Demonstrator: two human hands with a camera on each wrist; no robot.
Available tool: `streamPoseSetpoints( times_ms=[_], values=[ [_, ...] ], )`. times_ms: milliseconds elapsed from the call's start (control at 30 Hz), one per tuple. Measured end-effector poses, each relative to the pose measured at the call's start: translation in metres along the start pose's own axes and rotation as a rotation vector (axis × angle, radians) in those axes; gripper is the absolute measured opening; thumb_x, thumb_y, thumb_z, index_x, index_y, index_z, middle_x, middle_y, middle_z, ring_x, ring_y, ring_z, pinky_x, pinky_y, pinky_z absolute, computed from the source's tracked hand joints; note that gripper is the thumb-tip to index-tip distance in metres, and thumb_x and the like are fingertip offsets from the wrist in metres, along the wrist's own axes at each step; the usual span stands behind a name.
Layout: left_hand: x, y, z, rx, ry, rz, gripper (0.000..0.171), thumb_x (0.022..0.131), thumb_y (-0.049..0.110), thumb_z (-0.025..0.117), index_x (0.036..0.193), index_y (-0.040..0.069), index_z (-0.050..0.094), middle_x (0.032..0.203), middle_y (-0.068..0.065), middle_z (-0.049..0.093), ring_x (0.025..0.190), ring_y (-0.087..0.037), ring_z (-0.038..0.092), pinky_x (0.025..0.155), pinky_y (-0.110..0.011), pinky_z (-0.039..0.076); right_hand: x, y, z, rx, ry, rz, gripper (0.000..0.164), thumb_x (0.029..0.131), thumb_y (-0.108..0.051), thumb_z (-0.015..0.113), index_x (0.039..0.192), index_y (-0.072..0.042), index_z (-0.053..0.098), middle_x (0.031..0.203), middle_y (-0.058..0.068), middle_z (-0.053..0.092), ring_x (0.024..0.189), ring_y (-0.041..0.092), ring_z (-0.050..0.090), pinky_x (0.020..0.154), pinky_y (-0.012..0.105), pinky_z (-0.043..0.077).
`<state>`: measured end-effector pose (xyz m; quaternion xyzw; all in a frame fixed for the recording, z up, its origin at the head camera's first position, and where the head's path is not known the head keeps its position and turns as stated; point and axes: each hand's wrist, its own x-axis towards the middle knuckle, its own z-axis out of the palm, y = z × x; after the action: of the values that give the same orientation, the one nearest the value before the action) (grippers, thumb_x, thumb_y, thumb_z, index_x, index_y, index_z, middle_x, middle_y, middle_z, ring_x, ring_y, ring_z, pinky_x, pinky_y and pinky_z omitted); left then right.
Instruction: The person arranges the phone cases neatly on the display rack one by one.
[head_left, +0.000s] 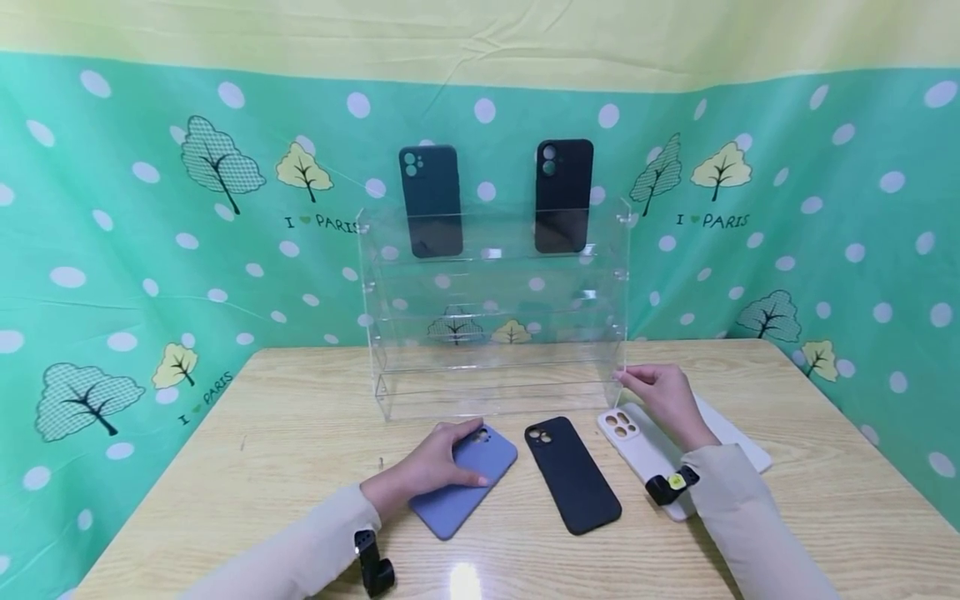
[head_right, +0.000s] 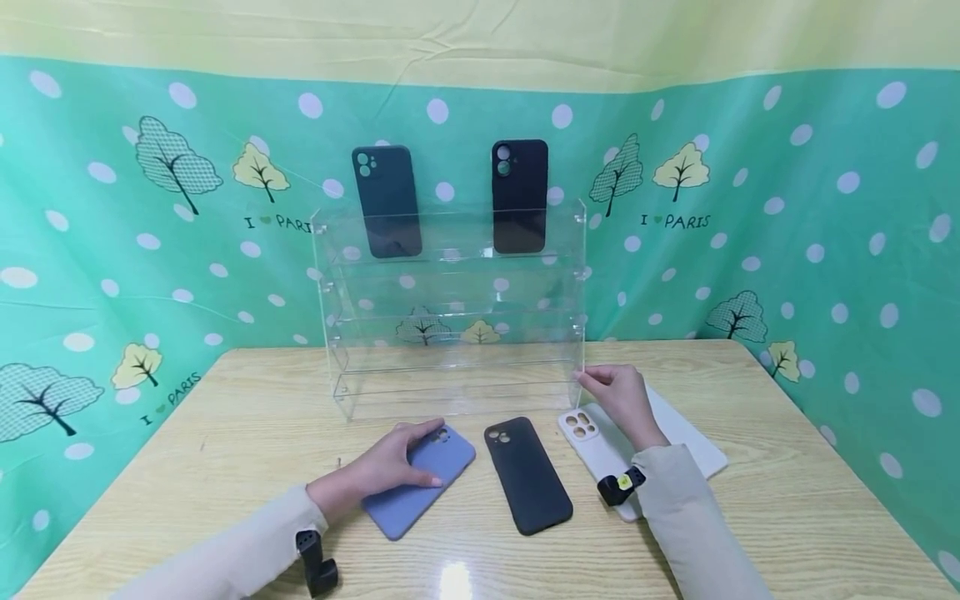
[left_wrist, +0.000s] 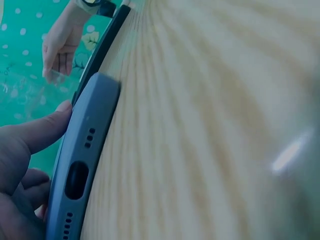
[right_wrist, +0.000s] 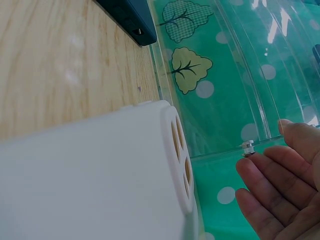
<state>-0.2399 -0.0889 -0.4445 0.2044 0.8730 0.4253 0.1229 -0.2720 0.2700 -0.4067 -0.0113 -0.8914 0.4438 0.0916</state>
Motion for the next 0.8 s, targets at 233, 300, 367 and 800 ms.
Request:
streamPoseSetpoints(
  times_ms=[233, 300, 367, 800],
  values=[
    [0.003, -0.002, -0.002, 0.011, -0.027, 0.076, 0.087, 0.069, 0.028, 0.084, 0.141, 0.005, 0.041, 0.143, -0.016, 0.042, 0.128, -0.032, 0.038, 0.104, -0.047, 0.035, 0.000, 0.000, 0.000, 0.006, 0.004, -0.001, 0.039, 0.091, -0.033, 0.063, 0.112, -0.001, 0.067, 0.108, 0.017, 0.068, 0.102, 0.029, 0.063, 0.081, 0.033, 0.053],
    [0.003, -0.002, -0.002, 0.014, -0.035, 0.095, 0.088, 0.070, 0.028, 0.084, 0.142, 0.006, 0.040, 0.145, -0.014, 0.040, 0.130, -0.032, 0.037, 0.105, -0.048, 0.034, 0.000, 0.000, 0.000, 0.005, 0.004, 0.000, 0.037, 0.091, -0.032, 0.063, 0.112, -0.001, 0.067, 0.108, 0.016, 0.068, 0.102, 0.029, 0.063, 0.082, 0.034, 0.053],
    [0.003, -0.002, -0.003, 0.016, -0.041, 0.108, 0.089, 0.070, 0.027, 0.084, 0.143, 0.007, 0.038, 0.146, -0.012, 0.038, 0.129, -0.031, 0.039, 0.103, -0.046, 0.036, 0.001, 0.000, 0.001, 0.005, 0.008, -0.005, 0.036, 0.091, -0.030, 0.063, 0.111, -0.001, 0.067, 0.107, 0.016, 0.068, 0.102, 0.029, 0.063, 0.082, 0.034, 0.053],
    [0.013, 0.004, -0.008, -0.209, -0.025, 0.003, 0.059, 0.080, 0.013, 0.074, 0.131, -0.005, 0.050, 0.116, -0.014, 0.063, 0.097, -0.020, 0.059, 0.081, -0.031, 0.051, 0.000, 0.002, 0.001, 0.029, 0.005, -0.002, 0.036, 0.090, -0.031, 0.064, 0.110, -0.001, 0.068, 0.105, 0.015, 0.069, 0.098, 0.027, 0.065, 0.071, 0.023, 0.053]
  ],
)
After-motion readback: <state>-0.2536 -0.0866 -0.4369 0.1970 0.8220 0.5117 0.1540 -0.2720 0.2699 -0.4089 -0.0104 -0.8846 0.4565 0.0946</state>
